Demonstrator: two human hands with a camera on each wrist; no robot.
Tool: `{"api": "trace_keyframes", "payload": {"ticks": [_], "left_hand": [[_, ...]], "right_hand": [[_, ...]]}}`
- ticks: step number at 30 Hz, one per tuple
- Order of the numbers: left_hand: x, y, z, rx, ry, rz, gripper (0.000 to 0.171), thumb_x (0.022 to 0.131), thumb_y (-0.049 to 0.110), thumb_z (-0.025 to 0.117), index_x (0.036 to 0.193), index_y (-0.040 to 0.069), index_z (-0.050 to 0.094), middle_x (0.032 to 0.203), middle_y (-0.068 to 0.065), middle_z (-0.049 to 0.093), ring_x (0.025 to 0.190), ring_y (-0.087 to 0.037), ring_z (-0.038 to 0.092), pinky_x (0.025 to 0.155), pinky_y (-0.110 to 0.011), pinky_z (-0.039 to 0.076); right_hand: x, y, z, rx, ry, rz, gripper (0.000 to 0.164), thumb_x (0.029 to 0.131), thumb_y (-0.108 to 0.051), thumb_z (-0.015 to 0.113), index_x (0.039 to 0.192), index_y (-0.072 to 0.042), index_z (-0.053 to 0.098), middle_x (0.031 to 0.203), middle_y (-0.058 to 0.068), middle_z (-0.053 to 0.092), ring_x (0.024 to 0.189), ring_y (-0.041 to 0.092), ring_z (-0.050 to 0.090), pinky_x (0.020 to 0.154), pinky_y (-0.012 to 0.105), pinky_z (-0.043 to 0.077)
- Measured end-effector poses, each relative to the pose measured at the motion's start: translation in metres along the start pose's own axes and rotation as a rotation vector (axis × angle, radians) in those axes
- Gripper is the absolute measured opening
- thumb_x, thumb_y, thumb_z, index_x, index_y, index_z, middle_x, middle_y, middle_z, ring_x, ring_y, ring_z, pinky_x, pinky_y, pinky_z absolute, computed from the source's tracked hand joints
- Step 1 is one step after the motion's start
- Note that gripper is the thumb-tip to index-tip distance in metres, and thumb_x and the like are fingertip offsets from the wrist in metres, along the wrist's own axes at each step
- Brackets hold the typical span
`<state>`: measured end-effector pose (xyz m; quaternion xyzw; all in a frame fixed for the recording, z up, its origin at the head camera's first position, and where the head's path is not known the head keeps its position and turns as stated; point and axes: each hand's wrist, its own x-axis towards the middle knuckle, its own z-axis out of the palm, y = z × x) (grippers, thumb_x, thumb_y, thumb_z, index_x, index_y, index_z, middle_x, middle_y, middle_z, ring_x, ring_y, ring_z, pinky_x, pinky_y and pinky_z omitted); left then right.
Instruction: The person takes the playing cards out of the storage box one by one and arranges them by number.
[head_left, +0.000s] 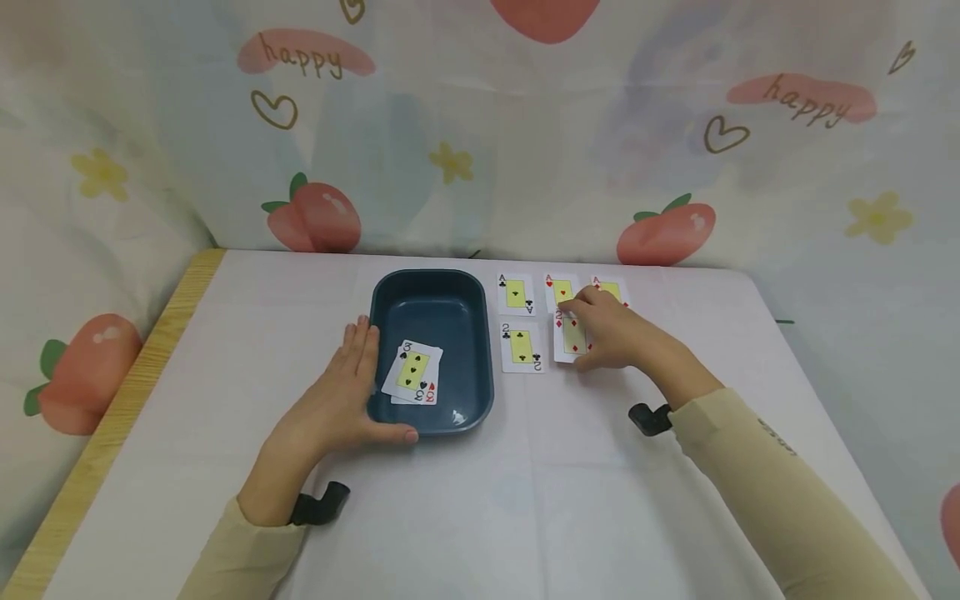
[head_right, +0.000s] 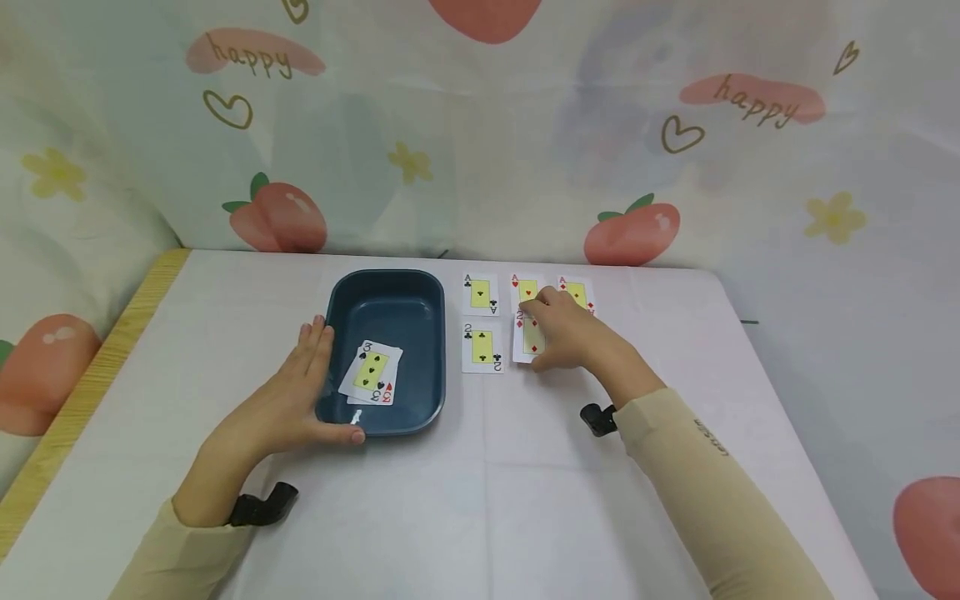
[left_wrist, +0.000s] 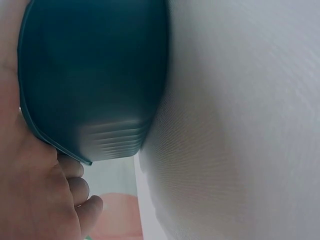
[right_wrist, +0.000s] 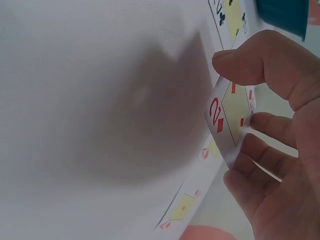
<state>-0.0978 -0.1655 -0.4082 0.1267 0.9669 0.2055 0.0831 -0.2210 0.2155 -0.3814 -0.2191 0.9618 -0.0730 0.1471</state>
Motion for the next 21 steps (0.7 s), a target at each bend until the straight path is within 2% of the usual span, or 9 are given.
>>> {"api": "trace_keyframes", "payload": {"ticks": [8,21], "left_hand": [[-0.001,0.001,0.0,-0.004,0.006,-0.003,0.151,0.057,0.076,0.081,0.159,0.0,-0.001,0.167,-0.016,-0.008,0.154,-0.035,-0.005,0.12,-0.055,0.017],[-0.001,0.0,0.0,-0.01,0.01,-0.004,0.151,0.057,0.076,0.081,0.159,0.001,-0.002,0.167,-0.015,-0.008,0.154,-0.034,-0.006,0.12,-0.055,0.017]], "right_hand": [[0.001,0.004,0.006,0.0,-0.024,0.006,0.082,0.071,-0.021,0.086,0.143,-0.005,0.051,0.133,0.014,0.048,0.117,0.03,0.045,0.1,0.048,0.047],[0.005,0.002,0.016,0.026,-0.056,0.041,0.081,0.071,-0.022,0.086,0.144,-0.012,0.053,0.137,0.012,0.047,0.12,0.029,0.044,0.099,0.049,0.049]]}}
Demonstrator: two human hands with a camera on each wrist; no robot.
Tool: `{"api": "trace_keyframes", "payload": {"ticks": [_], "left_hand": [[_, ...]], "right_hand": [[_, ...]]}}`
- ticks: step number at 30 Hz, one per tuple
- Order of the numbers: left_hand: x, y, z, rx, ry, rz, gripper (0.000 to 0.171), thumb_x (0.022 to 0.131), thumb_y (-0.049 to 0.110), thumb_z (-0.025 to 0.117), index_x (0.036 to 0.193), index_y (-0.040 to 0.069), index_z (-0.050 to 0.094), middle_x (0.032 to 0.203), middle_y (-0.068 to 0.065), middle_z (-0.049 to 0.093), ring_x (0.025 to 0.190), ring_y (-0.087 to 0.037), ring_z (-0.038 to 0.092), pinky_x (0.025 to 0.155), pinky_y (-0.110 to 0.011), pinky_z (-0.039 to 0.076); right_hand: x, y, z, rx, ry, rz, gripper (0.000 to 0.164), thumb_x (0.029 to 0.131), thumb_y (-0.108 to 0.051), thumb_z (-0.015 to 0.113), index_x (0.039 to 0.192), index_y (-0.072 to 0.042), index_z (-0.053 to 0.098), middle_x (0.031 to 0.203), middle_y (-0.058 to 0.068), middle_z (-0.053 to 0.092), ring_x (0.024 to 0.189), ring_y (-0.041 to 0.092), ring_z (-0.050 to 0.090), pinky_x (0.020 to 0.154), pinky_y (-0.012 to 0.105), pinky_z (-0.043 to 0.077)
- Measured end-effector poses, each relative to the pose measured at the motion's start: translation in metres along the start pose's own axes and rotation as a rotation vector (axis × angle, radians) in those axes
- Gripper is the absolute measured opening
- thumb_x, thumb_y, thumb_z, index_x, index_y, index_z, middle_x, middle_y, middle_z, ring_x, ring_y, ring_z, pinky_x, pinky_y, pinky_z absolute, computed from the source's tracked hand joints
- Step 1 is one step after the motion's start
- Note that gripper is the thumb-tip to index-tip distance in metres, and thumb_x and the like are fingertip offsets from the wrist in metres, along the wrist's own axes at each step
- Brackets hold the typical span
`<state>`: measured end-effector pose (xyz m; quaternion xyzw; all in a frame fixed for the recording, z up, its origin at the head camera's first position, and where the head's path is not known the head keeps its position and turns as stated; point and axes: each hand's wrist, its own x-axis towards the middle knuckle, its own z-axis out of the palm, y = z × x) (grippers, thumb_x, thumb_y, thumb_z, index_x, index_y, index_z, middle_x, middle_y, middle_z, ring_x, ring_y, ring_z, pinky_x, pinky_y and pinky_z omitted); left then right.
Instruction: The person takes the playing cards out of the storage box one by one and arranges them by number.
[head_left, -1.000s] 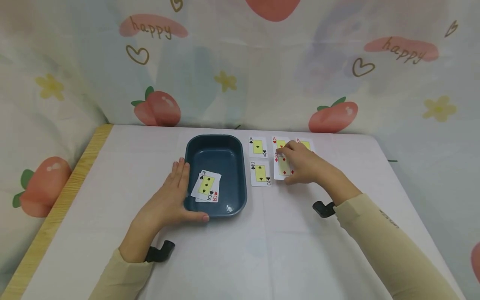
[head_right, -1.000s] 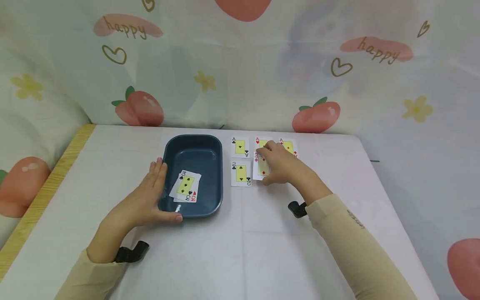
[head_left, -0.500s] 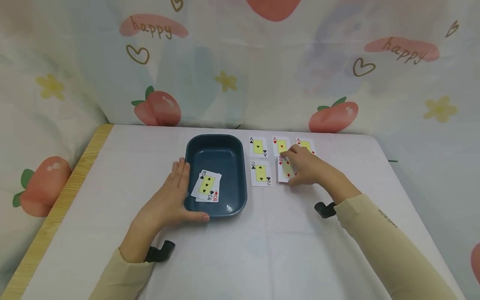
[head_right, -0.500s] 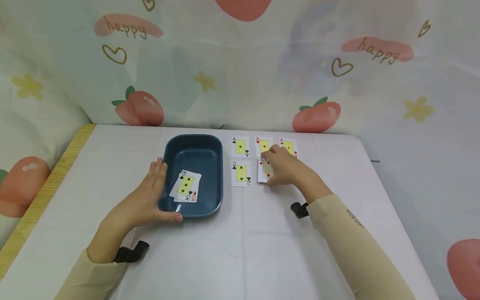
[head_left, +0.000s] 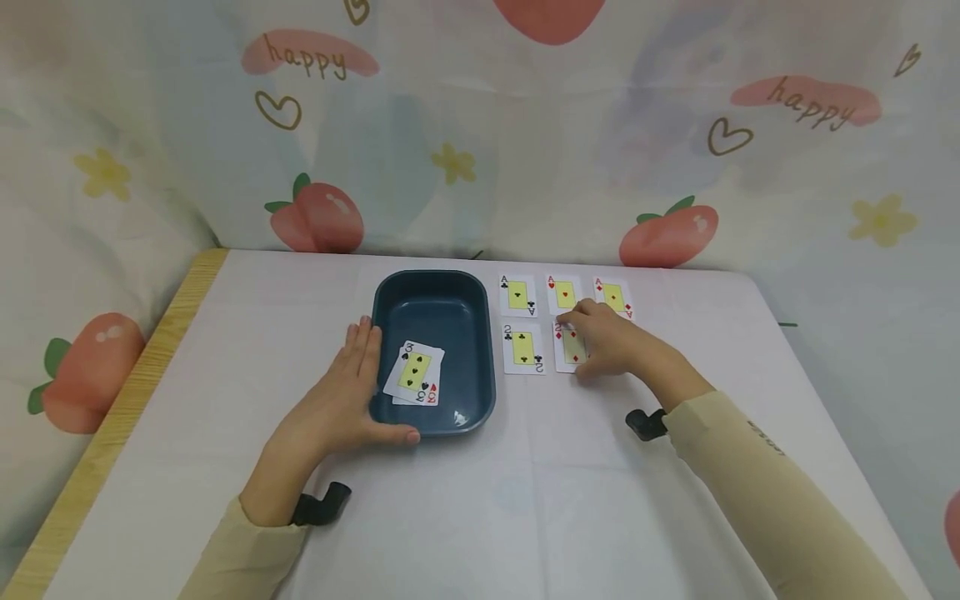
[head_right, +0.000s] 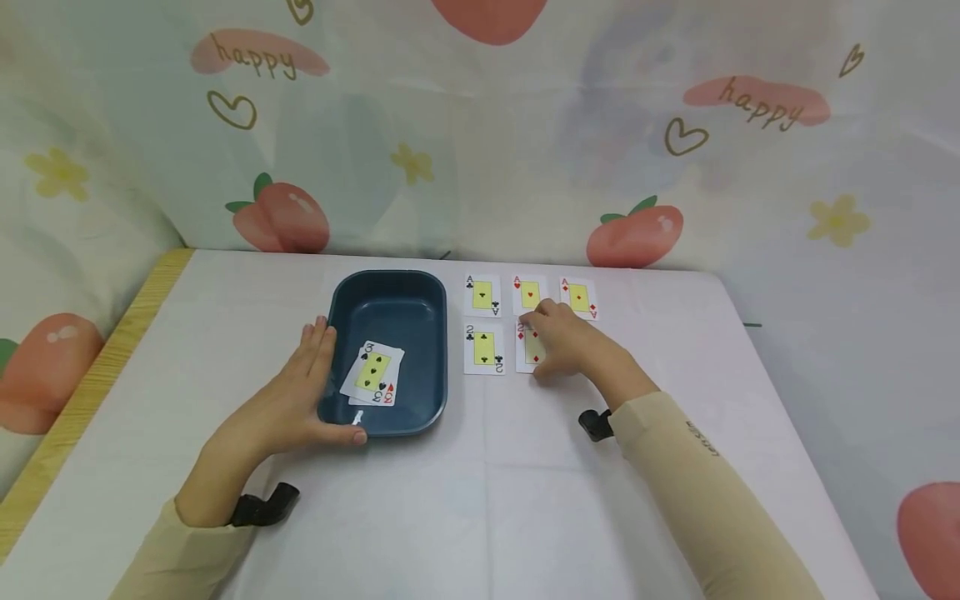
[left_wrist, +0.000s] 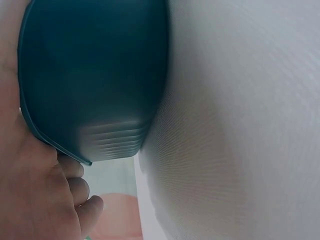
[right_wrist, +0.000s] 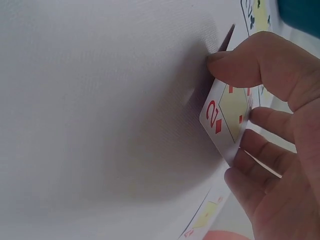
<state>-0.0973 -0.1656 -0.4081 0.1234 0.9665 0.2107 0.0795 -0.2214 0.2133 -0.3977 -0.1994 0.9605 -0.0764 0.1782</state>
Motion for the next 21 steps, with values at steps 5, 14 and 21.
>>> {"api": "trace_keyframes", "payload": {"ticks": [5,14,21], "left_hand": [[-0.001,0.0,-0.001,-0.003,-0.002,-0.002,0.151,0.057,0.076,0.081,0.159,0.002,-0.002,0.167,-0.015,-0.009,0.154,-0.034,-0.006,0.121,-0.055,0.017],[-0.001,0.001,-0.001,-0.006,-0.003,-0.001,0.151,0.057,0.075,0.081,0.159,0.002,-0.002,0.167,-0.015,-0.009,0.154,-0.034,-0.006,0.12,-0.055,0.017],[0.0,0.001,0.001,-0.001,-0.006,-0.001,0.151,0.057,0.076,0.081,0.159,0.002,-0.003,0.167,-0.015,-0.009,0.154,-0.034,-0.006,0.12,-0.055,0.016]], "right_hand": [[-0.001,-0.002,0.0,-0.002,-0.008,0.009,0.08,0.071,-0.021,0.086,0.144,-0.013,0.053,0.137,0.011,0.047,0.119,0.028,0.045,0.098,0.048,0.049],[-0.001,0.0,0.001,-0.017,-0.009,0.0,0.08,0.074,-0.021,0.085,0.146,-0.013,0.05,0.141,0.014,0.045,0.124,0.031,0.043,0.101,0.052,0.048],[-0.008,-0.01,-0.01,-0.003,0.042,-0.035,0.083,0.073,-0.022,0.084,0.147,-0.01,0.048,0.142,0.013,0.045,0.126,0.03,0.044,0.104,0.05,0.047]]}}
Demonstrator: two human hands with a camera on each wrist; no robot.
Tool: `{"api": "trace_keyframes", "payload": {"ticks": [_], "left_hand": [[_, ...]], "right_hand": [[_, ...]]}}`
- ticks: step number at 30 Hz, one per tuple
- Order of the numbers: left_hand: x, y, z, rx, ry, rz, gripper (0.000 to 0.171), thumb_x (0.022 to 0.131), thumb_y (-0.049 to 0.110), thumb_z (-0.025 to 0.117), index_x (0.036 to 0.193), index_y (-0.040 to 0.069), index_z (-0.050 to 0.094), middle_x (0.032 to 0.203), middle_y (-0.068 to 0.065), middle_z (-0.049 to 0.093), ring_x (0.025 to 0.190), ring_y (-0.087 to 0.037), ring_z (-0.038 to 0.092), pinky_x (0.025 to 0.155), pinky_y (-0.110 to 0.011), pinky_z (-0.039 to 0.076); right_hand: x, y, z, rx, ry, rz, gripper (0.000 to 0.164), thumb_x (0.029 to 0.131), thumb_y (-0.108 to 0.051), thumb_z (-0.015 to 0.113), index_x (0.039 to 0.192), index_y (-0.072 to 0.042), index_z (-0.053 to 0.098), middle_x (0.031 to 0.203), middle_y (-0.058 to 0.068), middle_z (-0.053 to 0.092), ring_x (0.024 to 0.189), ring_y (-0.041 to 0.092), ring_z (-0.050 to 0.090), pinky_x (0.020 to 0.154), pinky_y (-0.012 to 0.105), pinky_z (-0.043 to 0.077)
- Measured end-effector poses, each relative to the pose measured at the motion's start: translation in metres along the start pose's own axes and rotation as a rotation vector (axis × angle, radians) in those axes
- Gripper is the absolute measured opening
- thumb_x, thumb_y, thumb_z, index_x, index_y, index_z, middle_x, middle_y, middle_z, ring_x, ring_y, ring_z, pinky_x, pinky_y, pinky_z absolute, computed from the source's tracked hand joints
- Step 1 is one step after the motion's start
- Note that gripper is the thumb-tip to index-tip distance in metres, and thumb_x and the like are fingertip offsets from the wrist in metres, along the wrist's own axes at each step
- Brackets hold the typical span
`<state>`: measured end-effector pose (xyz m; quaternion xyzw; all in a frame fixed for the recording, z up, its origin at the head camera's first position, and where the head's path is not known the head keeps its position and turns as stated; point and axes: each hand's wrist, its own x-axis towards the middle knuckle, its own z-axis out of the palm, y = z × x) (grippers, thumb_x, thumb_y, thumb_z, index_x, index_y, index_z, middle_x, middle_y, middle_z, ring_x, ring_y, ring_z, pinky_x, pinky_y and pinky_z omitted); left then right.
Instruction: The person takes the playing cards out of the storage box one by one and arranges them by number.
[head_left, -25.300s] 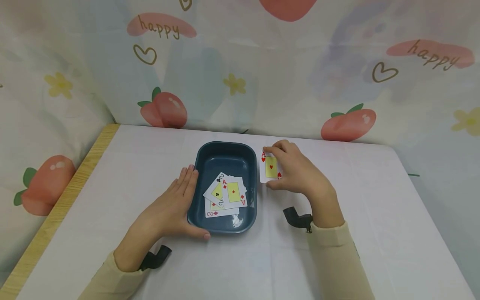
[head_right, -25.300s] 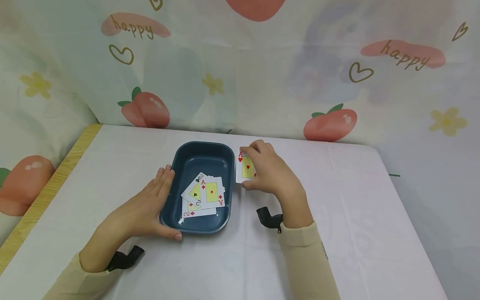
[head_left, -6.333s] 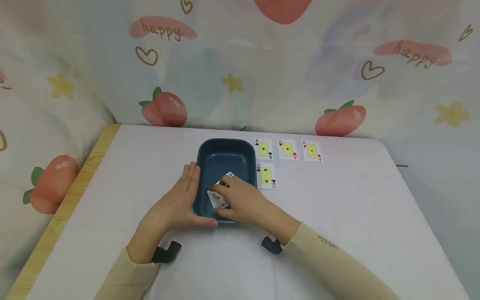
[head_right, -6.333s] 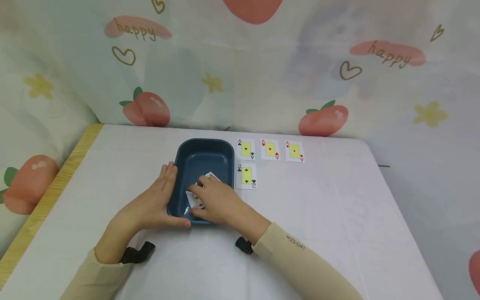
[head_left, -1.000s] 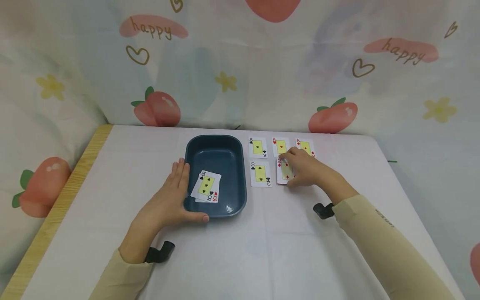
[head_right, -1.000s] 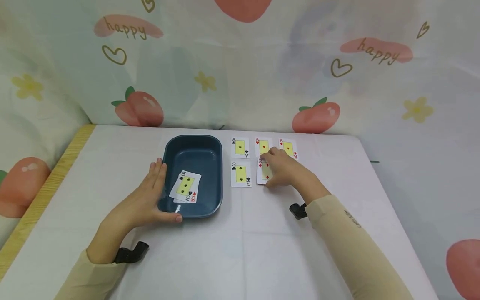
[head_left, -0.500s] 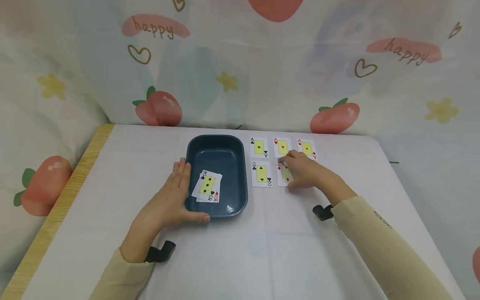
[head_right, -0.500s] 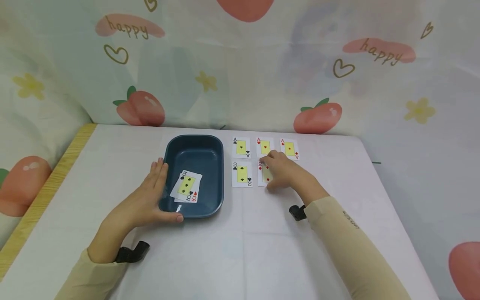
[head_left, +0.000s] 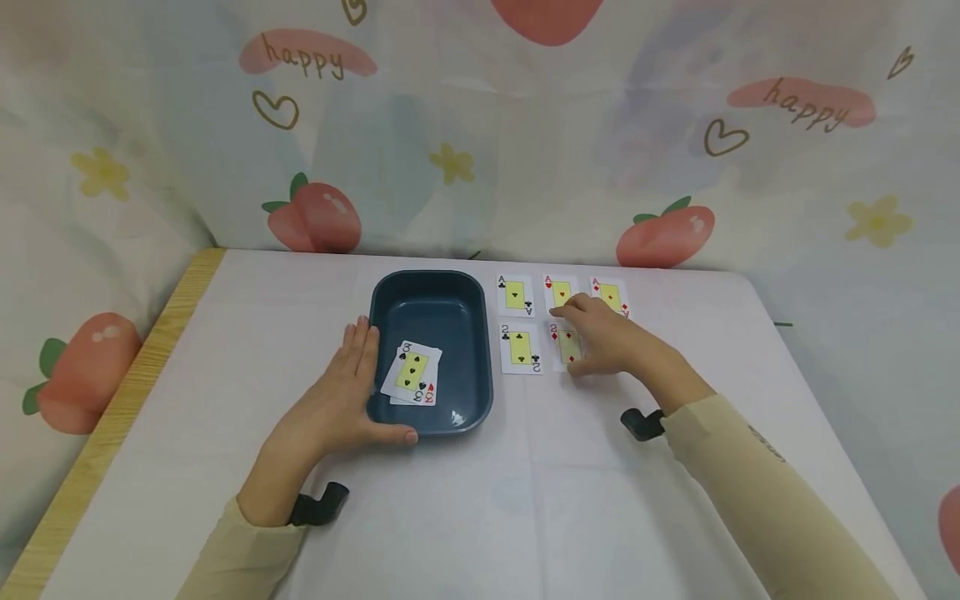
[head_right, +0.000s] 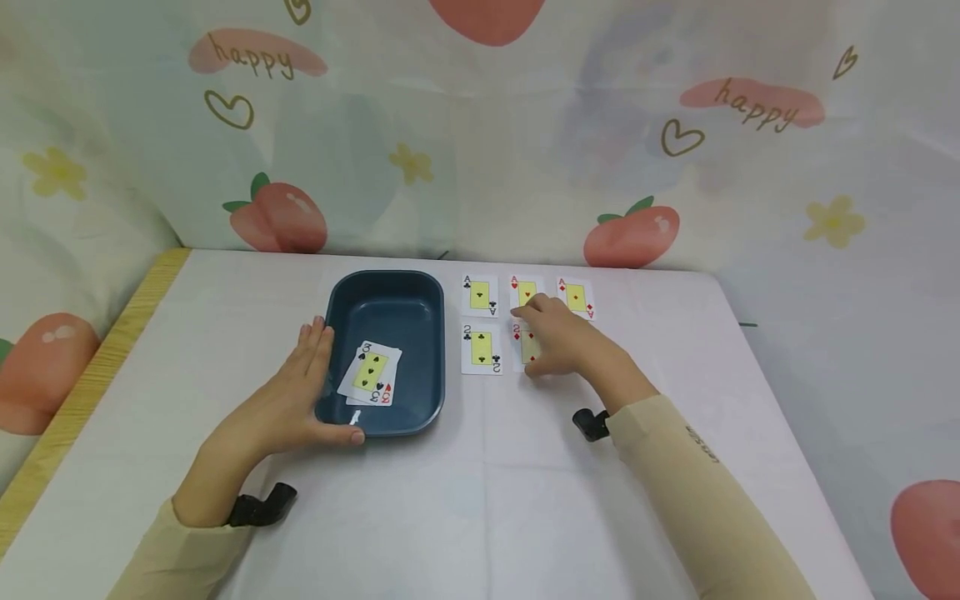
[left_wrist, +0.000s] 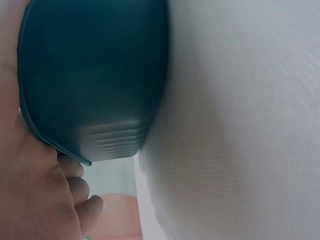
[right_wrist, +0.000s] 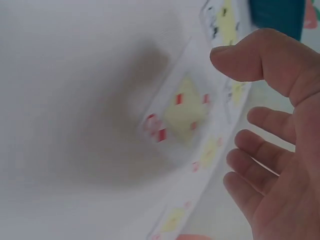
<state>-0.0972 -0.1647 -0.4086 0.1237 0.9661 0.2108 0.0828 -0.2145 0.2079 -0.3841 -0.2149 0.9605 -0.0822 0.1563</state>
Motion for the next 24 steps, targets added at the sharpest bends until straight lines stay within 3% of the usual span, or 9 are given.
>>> {"api": "trace_keyframes", "payload": {"ticks": [12,24], "left_hand": [[0.0,-0.001,0.0,0.007,0.006,-0.001,0.151,0.057,0.077,0.08,0.159,0.003,-0.002,0.167,-0.015,-0.009,0.154,-0.034,-0.006,0.12,-0.056,0.017],[0.0,-0.001,0.0,0.01,-0.001,0.011,0.15,0.058,0.078,0.079,0.159,0.002,-0.001,0.167,-0.015,-0.01,0.154,-0.034,-0.007,0.121,-0.055,0.017]], "right_hand": [[-0.004,-0.069,-0.028,-0.007,0.099,-0.211,0.088,0.077,-0.04,0.078,0.151,-0.011,0.041,0.147,0.009,0.041,0.131,0.027,0.042,0.104,0.045,0.047],[0.017,-0.135,-0.019,-0.051,0.108,-0.36,0.089,0.08,-0.051,0.076,0.151,-0.01,0.042,0.146,0.008,0.043,0.13,0.021,0.043,0.106,0.036,0.047]]}}
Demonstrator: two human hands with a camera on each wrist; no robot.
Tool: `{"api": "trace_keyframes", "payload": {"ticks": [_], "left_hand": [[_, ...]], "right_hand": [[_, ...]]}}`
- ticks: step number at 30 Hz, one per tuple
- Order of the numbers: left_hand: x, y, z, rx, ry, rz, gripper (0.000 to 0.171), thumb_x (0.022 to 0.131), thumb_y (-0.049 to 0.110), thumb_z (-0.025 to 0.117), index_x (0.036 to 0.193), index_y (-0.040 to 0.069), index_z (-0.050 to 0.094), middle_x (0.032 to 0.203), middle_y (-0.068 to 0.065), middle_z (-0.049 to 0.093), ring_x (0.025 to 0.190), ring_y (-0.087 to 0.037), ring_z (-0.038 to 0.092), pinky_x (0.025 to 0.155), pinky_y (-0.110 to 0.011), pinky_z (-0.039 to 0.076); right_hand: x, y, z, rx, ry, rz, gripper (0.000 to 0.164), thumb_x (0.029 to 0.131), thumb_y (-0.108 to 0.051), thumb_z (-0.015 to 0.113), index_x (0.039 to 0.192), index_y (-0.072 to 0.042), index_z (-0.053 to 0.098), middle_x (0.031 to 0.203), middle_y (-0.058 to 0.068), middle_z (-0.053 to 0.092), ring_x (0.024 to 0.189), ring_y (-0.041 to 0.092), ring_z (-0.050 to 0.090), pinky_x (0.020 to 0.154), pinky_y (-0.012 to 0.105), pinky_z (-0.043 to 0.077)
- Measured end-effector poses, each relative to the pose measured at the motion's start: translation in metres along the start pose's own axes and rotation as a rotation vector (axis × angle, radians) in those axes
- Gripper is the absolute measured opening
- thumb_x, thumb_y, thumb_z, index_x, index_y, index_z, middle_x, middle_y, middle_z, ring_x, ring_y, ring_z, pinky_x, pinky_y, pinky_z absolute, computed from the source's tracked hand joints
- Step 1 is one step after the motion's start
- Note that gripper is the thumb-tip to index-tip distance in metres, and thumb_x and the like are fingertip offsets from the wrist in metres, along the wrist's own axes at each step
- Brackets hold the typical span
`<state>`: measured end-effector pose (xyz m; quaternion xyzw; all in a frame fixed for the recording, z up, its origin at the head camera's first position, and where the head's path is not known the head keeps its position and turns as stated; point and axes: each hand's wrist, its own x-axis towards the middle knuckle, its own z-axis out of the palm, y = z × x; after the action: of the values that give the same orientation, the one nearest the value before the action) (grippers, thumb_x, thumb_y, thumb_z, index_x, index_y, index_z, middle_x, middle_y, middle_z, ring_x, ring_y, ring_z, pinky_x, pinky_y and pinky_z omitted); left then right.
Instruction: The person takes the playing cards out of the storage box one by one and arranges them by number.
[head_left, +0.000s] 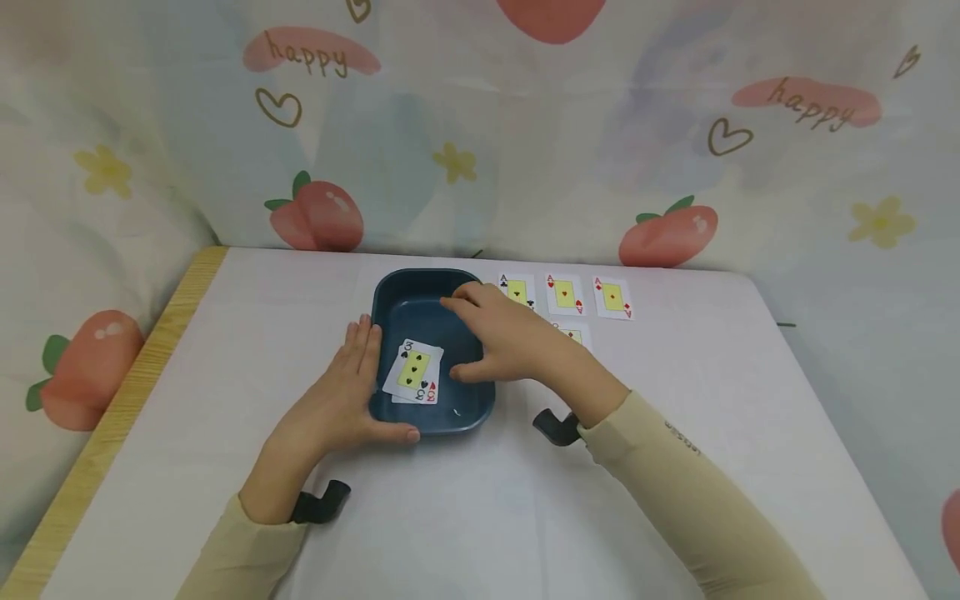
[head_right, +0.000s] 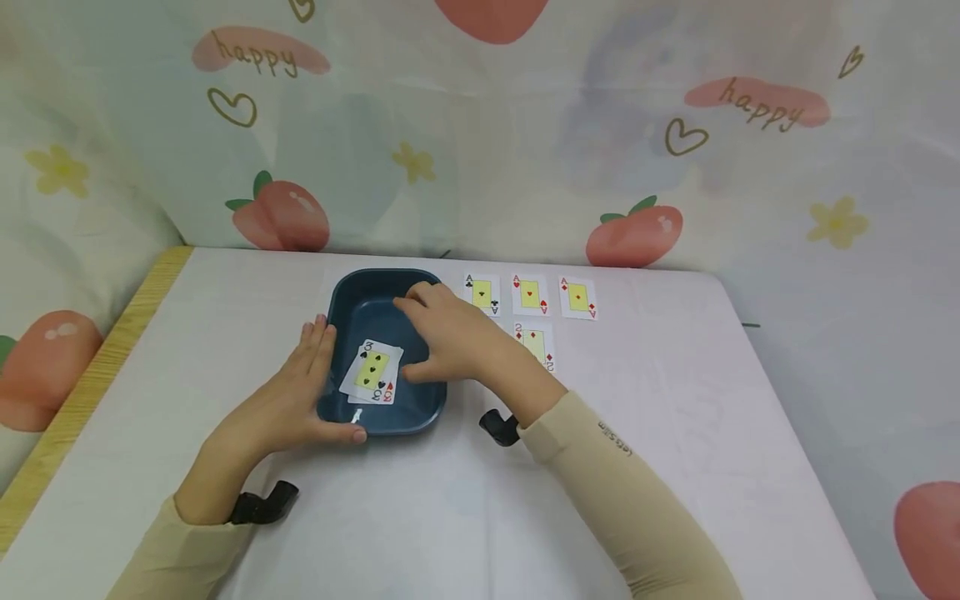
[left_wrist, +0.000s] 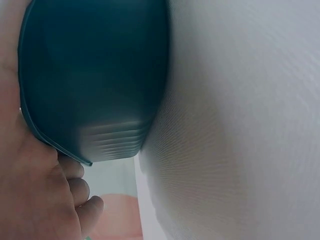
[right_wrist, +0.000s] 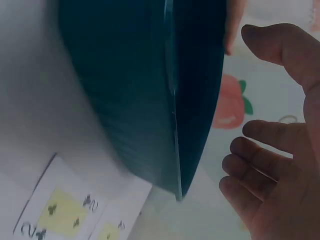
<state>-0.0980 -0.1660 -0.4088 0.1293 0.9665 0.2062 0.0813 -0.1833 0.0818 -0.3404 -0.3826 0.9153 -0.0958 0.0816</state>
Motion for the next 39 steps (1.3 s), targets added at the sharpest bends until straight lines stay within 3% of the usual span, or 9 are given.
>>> {"api": "trace_keyframes", "payload": {"ticks": [8,16,31,39], "left_hand": [[-0.001,0.0,-0.001,0.008,0.001,0.021,0.148,0.06,0.078,0.078,0.159,0.0,-0.001,0.167,-0.017,-0.009,0.154,-0.035,-0.007,0.121,-0.055,0.016],[0.0,-0.001,-0.001,0.003,0.004,0.036,0.147,0.061,0.077,0.078,0.159,0.0,-0.001,0.167,-0.017,-0.008,0.154,-0.037,-0.006,0.121,-0.056,0.016],[-0.002,-0.003,-0.001,-0.001,0.002,0.055,0.145,0.062,0.081,0.074,0.159,0.0,0.001,0.167,-0.016,-0.01,0.154,-0.036,-0.006,0.122,-0.055,0.016],[-0.001,-0.004,0.0,-0.002,-0.012,0.045,0.148,0.06,0.087,0.069,0.159,0.001,0.0,0.167,-0.015,-0.011,0.154,-0.034,-0.008,0.122,-0.055,0.015]], "right_hand": [[0.025,-0.017,0.019,-0.064,-0.026,-0.027,0.091,0.077,-0.055,0.076,0.149,-0.009,0.045,0.145,0.006,0.046,0.131,0.02,0.044,0.105,0.033,0.047],[0.042,-0.033,0.039,-0.091,-0.08,-0.009,0.094,0.075,-0.061,0.076,0.147,-0.007,0.047,0.143,0.008,0.048,0.127,0.021,0.047,0.108,0.036,0.046],[0.055,-0.04,0.067,-0.146,-0.153,0.043,0.109,0.07,-0.077,0.071,0.148,-0.006,0.045,0.142,0.011,0.046,0.117,0.021,0.046,0.101,0.037,0.049],[0.057,-0.042,0.073,-0.176,-0.128,0.055,0.099,0.07,-0.064,0.079,0.144,-0.006,0.051,0.134,0.01,0.051,0.112,0.021,0.047,0.095,0.038,0.052]]}}
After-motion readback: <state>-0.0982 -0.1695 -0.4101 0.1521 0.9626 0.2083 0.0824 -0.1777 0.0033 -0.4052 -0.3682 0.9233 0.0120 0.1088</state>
